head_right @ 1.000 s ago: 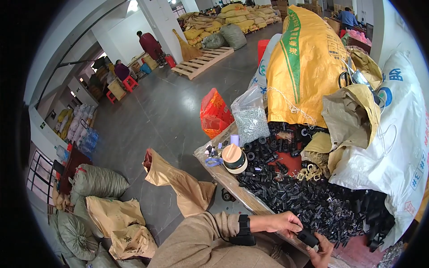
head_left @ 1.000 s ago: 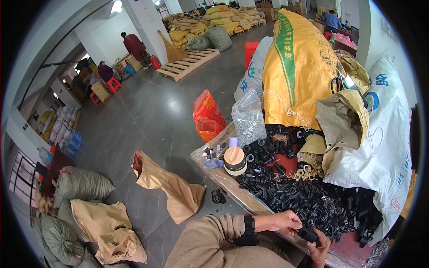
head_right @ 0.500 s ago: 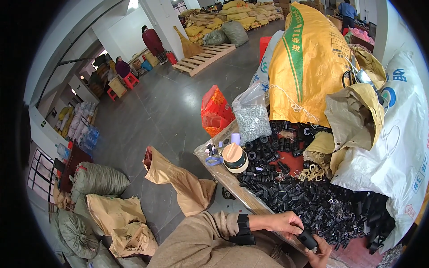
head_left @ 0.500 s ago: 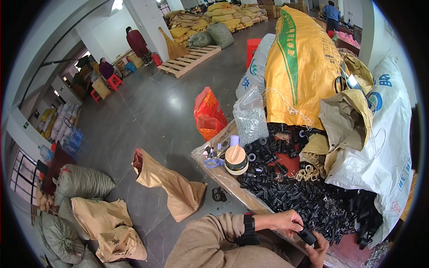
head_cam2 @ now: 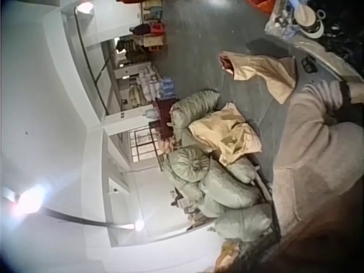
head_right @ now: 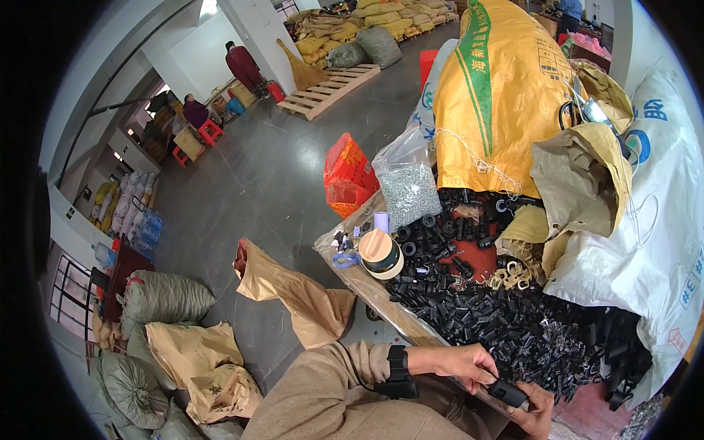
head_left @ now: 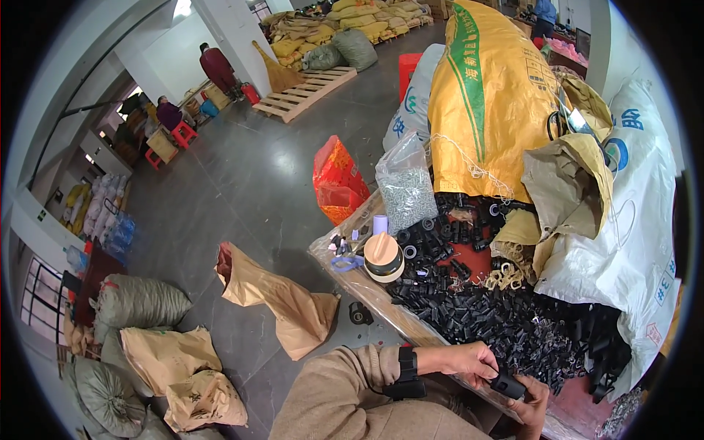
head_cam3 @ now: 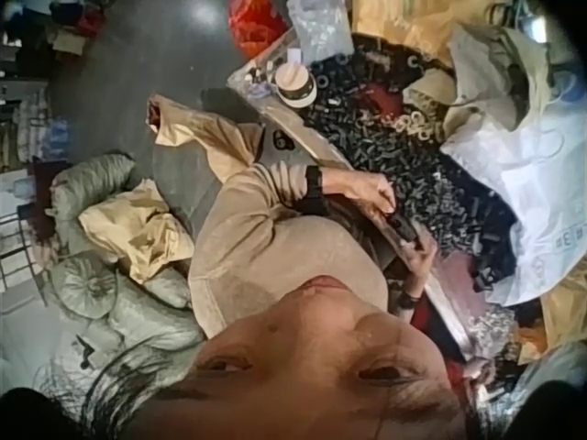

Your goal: The person assembles small components by hand, picking up a black plastic housing and inserting a small beige part into it. They then pick up a black cylindrical piece, fit it onto the housing, and press the parts together before placing the completed assembly back onto the table.

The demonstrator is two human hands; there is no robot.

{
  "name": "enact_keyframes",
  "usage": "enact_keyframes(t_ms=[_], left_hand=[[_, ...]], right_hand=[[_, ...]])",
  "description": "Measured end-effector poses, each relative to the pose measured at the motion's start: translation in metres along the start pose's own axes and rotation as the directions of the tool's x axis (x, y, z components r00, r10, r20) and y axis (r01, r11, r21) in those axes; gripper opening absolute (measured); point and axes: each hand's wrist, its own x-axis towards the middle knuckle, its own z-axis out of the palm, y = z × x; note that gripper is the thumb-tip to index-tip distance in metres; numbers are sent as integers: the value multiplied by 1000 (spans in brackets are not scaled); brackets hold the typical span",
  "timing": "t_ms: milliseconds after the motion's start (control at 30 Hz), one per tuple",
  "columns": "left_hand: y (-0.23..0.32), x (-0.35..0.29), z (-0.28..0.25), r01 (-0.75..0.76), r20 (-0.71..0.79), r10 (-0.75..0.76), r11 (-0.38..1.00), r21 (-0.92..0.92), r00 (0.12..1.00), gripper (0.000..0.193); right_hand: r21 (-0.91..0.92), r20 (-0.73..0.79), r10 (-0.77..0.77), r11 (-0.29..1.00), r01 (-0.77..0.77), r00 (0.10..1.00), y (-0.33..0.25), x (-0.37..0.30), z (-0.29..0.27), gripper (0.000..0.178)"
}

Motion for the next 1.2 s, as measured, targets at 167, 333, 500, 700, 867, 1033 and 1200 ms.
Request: enact_keyframes(t_ms=[167, 333, 500, 700, 867, 1033, 1200], left_hand=[[3, -5, 8, -37, -75, 43, 995, 90, 996, 26], [12, -11, 20, -107, -124, 162, 925, 364, 979, 25], [17, -17, 27, -122, -108, 199, 864, 489, 974, 25], [2, -5, 9, -156, -143, 186, 967, 203, 972, 21], [-8, 1, 3, -166, -196, 181, 982, 91, 964, 21], [-8, 4, 5, -106, -140, 95, 992, -71, 986, 21], [11, -4, 6, -63, -252, 103, 984, 164, 962, 24]], right_hand=[[-105, -40, -37, 994, 32, 999, -11, -3, 4, 47], [-252, -59, -87, 965, 69, 994, -20, -5, 5, 47], [-221, -64, -16, 975, 1, 998, -20, -9, 6, 47], [-180, -162, -23, 984, -7, 986, -1, -11, 18, 49], [-200, -191, -50, 980, 11, 980, -2, -6, 22, 44], [-70, -251, 69, 994, -89, 966, -2, -13, 28, 45], [-326, -104, -57, 945, 20, 993, -12, 5, 21, 43]])
